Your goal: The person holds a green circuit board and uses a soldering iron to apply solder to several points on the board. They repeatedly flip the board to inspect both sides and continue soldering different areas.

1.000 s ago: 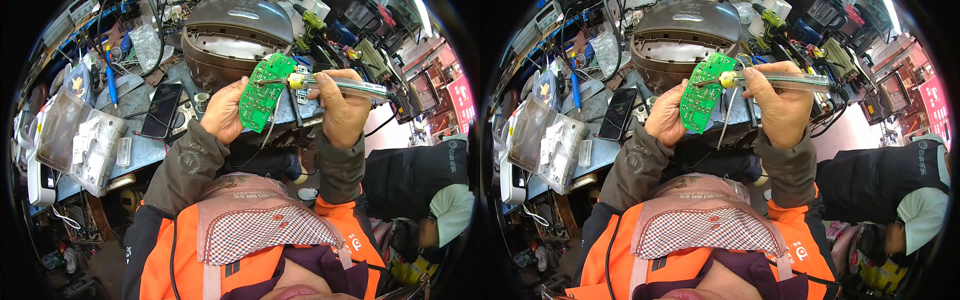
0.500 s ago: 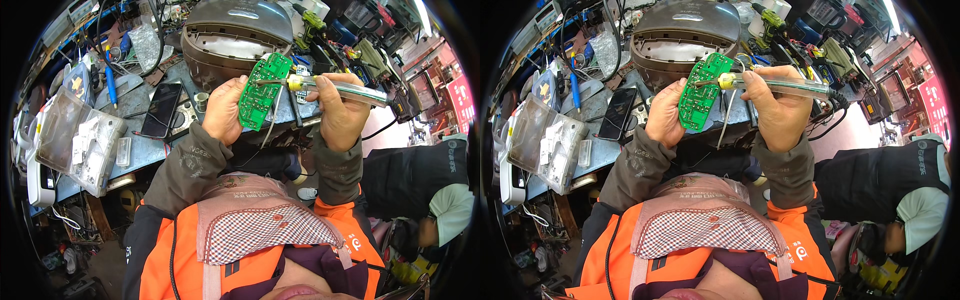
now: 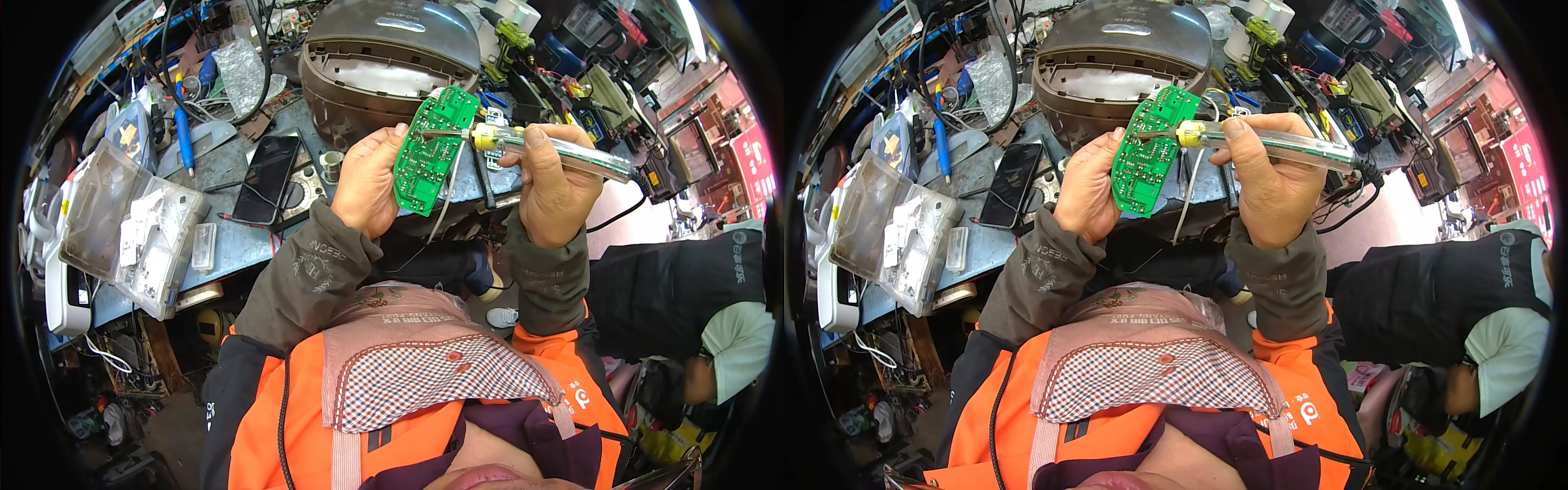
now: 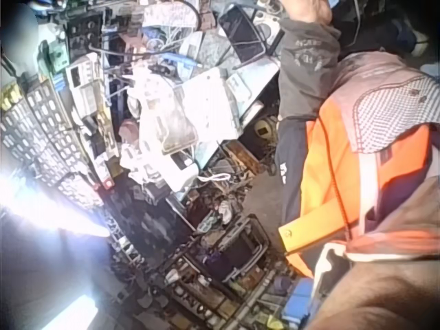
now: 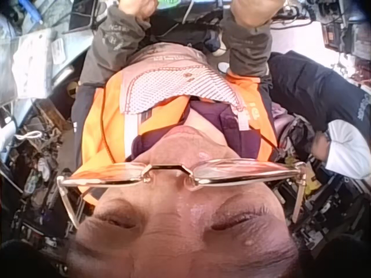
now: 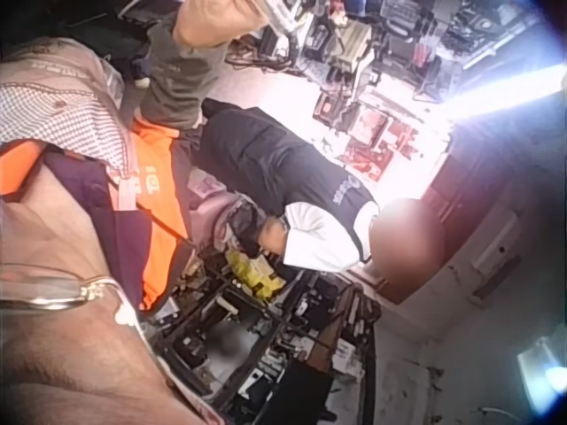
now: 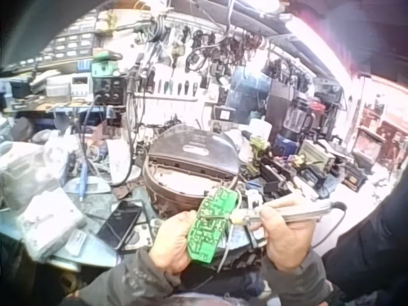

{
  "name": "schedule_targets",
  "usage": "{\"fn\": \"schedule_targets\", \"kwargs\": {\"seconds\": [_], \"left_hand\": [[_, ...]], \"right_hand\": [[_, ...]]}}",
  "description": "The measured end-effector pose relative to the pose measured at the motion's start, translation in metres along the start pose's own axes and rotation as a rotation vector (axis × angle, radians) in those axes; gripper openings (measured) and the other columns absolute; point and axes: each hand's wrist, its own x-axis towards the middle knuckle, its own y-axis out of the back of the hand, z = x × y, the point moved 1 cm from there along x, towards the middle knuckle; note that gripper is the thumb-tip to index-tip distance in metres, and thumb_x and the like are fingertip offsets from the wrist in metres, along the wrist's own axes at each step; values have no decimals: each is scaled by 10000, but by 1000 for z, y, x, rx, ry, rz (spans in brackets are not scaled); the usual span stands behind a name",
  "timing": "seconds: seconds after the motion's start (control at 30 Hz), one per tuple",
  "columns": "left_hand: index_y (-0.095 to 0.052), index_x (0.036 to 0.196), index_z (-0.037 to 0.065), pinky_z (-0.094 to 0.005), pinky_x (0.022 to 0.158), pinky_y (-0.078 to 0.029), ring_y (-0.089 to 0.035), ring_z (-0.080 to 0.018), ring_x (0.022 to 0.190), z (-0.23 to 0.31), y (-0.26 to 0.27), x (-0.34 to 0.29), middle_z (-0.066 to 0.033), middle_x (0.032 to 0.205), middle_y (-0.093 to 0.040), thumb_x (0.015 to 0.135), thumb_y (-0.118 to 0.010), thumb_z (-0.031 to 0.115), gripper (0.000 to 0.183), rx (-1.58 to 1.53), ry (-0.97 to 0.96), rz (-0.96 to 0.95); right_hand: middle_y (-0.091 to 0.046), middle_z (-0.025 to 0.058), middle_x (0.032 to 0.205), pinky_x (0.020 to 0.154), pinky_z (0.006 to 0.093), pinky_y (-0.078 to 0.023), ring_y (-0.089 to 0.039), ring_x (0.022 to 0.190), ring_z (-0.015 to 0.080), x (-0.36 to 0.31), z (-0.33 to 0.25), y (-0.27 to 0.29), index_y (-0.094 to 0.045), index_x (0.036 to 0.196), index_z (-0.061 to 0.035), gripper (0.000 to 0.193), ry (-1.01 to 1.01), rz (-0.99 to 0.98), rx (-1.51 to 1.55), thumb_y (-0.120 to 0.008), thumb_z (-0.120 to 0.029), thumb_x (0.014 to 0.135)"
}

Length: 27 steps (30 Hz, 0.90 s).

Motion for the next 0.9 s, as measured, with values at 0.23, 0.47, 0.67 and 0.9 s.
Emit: {"fn": "schedule_targets", "kwargs": {"seconds": [0.23, 0.47, 0.67, 0.9], "left_hand": [[-654, 1265, -39, -331, 876, -638, -757, -186, 989, -1, 2, 1, -142, 1161, -757, 1144, -529, 237, 326, -15, 44, 27], [-671, 1122, -16, -317, 761, -613, -721, -154, 849, -8, 5, -5, -94, 1018, -746, 1135, -559, 226, 267, 46, 14, 192], [-708, 1002, -8, -367, 636, -569, -718, -224, 706, -12, 57, -18, -116, 829, -747, 1046, -620, 176, 208, 762, 87, 389], [-733, 956, -44, -577, 750, -530, -685, -507, 863, -3, 65, -17, -305, 877, -704, 967, -615, 100, 186, 1859, -331, 214]], "right_hand": [[-733, 91, 859, 615, 228, -516, -719, 718, 136, 0, -1, -1, -684, 1034, 12, 146, -28, -12, -18, -778, -86, 980], [-610, 48, 724, 596, 311, -570, -562, 580, 115, -11, -9, 0, -671, 1018, 21, 101, 164, 123, 211, -694, -77, 1005], [-489, 28, 699, 619, 362, -584, -487, 580, 128, -38, -2, 24, -660, 1012, 12, 189, 141, 352, 299, -693, -173, 1013], [-512, 52, 728, 682, 393, -588, -509, 635, 146, -71, 15, 37, -645, 1022, 25, 190, 68, 496, 338, -669, -164, 1020]]}}
